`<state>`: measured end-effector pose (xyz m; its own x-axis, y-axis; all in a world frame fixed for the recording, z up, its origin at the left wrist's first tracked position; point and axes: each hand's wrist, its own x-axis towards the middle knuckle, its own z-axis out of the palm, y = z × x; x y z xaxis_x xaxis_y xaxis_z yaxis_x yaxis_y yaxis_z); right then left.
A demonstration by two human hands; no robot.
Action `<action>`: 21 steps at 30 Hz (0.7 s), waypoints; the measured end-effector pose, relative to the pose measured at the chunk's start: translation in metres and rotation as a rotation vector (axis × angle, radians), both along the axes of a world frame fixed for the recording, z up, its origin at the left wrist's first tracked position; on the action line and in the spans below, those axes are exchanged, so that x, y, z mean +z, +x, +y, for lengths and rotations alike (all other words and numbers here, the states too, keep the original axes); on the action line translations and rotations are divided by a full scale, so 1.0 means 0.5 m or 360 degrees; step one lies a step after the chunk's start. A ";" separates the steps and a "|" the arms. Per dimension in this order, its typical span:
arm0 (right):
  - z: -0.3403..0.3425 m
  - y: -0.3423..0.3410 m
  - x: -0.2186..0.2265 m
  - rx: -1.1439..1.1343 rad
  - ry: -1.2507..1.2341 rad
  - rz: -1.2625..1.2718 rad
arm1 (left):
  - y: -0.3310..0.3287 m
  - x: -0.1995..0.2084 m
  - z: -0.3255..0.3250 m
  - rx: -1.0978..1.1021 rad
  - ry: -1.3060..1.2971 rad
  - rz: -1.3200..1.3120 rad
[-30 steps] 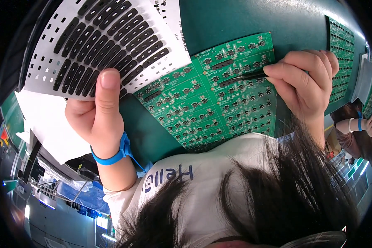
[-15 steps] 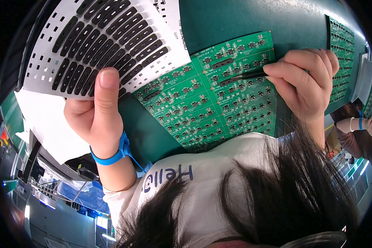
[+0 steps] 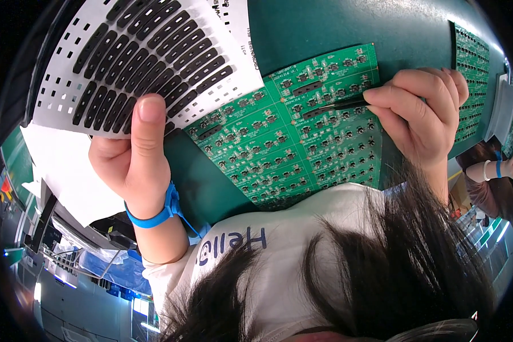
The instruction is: The person assembles electronic components onto printed circuit boards using tweezers at a workstation.
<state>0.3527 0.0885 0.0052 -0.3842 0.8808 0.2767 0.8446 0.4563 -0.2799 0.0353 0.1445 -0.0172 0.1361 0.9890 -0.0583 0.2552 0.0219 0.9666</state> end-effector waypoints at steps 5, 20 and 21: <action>-0.001 0.000 0.003 -0.0008 0.0030 -0.0027 | 0.002 0.002 0.001 -0.0005 0.0012 -0.0027; 0.001 0.013 0.013 -0.0001 0.0179 0.0144 | 0.008 -0.002 0.008 -0.0024 0.0035 0.0002; -0.002 0.020 0.024 -0.0018 0.0183 0.0114 | 0.016 -0.002 0.013 -0.0051 0.0036 -0.0015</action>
